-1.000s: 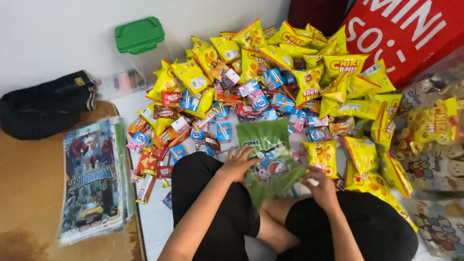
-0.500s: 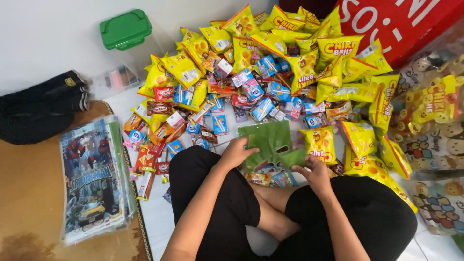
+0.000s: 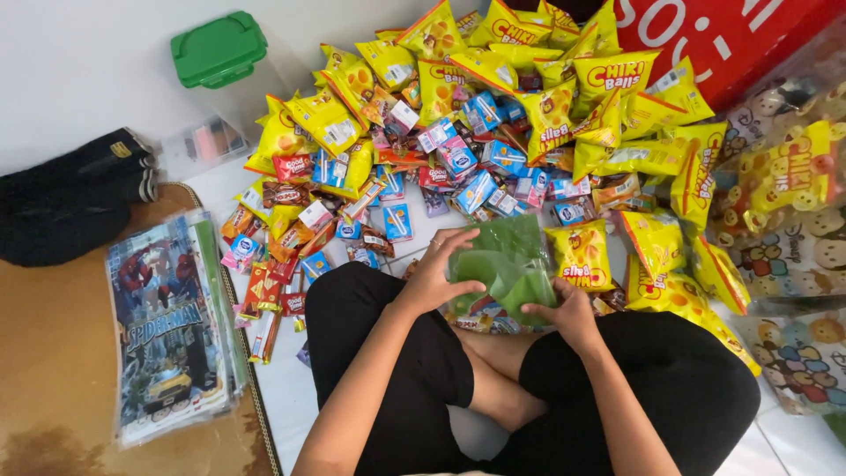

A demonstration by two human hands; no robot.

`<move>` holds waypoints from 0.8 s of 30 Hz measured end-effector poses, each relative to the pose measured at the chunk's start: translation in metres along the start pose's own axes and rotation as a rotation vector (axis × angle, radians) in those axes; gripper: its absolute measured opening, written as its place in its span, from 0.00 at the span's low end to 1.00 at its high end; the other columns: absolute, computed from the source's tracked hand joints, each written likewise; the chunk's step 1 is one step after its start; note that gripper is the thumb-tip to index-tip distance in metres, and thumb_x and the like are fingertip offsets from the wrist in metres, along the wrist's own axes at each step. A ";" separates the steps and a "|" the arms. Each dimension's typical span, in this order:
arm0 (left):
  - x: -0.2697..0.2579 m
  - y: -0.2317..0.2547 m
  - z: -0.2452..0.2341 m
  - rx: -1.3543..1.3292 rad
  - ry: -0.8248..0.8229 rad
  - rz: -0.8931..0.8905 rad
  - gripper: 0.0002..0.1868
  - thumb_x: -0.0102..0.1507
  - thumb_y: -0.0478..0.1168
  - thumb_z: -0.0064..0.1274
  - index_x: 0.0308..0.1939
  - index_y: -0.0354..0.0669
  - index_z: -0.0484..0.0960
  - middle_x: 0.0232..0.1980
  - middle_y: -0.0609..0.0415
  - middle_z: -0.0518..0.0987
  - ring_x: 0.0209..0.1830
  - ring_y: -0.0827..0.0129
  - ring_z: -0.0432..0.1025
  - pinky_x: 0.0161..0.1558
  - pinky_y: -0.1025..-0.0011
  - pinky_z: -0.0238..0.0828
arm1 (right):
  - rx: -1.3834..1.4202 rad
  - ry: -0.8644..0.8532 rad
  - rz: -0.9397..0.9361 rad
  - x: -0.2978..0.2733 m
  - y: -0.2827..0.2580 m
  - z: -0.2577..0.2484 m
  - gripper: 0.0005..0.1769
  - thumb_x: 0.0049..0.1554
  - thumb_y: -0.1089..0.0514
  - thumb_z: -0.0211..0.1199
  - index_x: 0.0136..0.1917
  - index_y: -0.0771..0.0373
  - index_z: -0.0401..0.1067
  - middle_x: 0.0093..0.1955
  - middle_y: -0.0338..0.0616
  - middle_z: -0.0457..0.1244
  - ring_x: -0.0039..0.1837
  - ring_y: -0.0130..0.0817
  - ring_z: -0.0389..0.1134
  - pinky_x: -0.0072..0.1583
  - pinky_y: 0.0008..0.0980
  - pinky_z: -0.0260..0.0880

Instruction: Packing snack packets into a green bag and placing sticker sheets into plastic sleeves.

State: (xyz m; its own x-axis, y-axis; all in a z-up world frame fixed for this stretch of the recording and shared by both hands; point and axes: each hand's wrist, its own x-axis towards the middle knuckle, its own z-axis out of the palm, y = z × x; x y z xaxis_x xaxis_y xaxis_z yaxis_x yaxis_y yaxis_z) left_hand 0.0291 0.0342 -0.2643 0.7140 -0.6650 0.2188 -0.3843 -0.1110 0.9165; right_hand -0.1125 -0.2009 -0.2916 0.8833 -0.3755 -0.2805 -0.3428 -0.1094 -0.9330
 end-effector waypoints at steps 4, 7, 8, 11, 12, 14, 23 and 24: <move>-0.006 0.018 -0.005 0.130 0.000 0.197 0.27 0.63 0.56 0.61 0.65 0.61 0.78 0.63 0.52 0.70 0.64 0.52 0.71 0.67 0.51 0.66 | -0.136 -0.062 -0.006 0.008 0.008 0.002 0.27 0.36 0.60 0.87 0.48 0.67 0.79 0.39 0.52 0.71 0.45 0.43 0.71 0.51 0.39 0.70; -0.011 0.017 -0.003 0.275 -0.073 0.219 0.17 0.69 0.57 0.51 0.40 0.53 0.87 0.51 0.57 0.79 0.60 0.56 0.74 0.61 0.57 0.72 | -0.299 -0.125 -0.006 0.012 0.026 0.000 0.25 0.38 0.56 0.85 0.48 0.64 0.78 0.40 0.49 0.70 0.47 0.41 0.70 0.52 0.39 0.71; -0.012 0.025 -0.005 0.262 -0.120 0.089 0.18 0.71 0.55 0.49 0.39 0.49 0.86 0.49 0.58 0.81 0.54 0.57 0.76 0.55 0.58 0.75 | -0.387 -0.195 0.029 0.012 0.031 -0.001 0.25 0.40 0.56 0.84 0.49 0.64 0.79 0.43 0.51 0.71 0.51 0.47 0.72 0.55 0.43 0.72; -0.010 0.043 -0.013 0.195 -0.202 -0.150 0.20 0.74 0.53 0.45 0.39 0.48 0.86 0.38 0.59 0.84 0.39 0.61 0.79 0.44 0.63 0.75 | -0.549 -0.332 0.069 0.006 0.013 0.007 0.22 0.44 0.57 0.81 0.51 0.62 0.79 0.46 0.51 0.73 0.55 0.51 0.74 0.58 0.45 0.74; -0.009 0.048 -0.015 0.142 -0.238 -0.258 0.20 0.74 0.53 0.44 0.39 0.51 0.87 0.29 0.58 0.86 0.31 0.64 0.79 0.38 0.68 0.74 | -0.624 -0.399 0.072 0.003 0.002 0.012 0.18 0.47 0.58 0.78 0.51 0.60 0.80 0.47 0.49 0.74 0.56 0.50 0.75 0.59 0.44 0.74; -0.007 0.034 -0.014 0.190 -0.237 -0.239 0.14 0.71 0.49 0.49 0.40 0.50 0.88 0.32 0.56 0.86 0.35 0.60 0.79 0.41 0.66 0.75 | -0.621 -0.405 0.053 -0.006 -0.024 0.018 0.15 0.50 0.58 0.74 0.52 0.60 0.81 0.48 0.50 0.74 0.57 0.52 0.74 0.60 0.45 0.73; -0.013 -0.027 -0.010 0.430 -0.225 -0.361 0.07 0.63 0.37 0.59 0.44 0.53 0.87 0.54 0.54 0.71 0.55 0.49 0.74 0.59 0.51 0.71 | -0.679 -0.370 0.030 0.060 0.107 -0.018 0.18 0.56 0.59 0.64 0.60 0.62 0.77 0.55 0.57 0.72 0.62 0.60 0.71 0.65 0.54 0.71; -0.010 -0.025 -0.012 0.428 -0.313 -0.446 0.07 0.67 0.38 0.55 0.46 0.51 0.88 0.53 0.54 0.75 0.57 0.50 0.75 0.65 0.51 0.66 | -0.723 -0.429 0.030 0.069 0.124 -0.025 0.21 0.54 0.62 0.64 0.61 0.63 0.76 0.56 0.59 0.71 0.64 0.62 0.70 0.67 0.55 0.70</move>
State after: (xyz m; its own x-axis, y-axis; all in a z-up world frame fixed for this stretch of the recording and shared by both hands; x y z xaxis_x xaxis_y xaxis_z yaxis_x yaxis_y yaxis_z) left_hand 0.0386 0.0524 -0.2856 0.6800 -0.6626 -0.3139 -0.3360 -0.6621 0.6699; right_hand -0.1018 -0.2637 -0.4212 0.8654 -0.0209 -0.5007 -0.3594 -0.7222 -0.5910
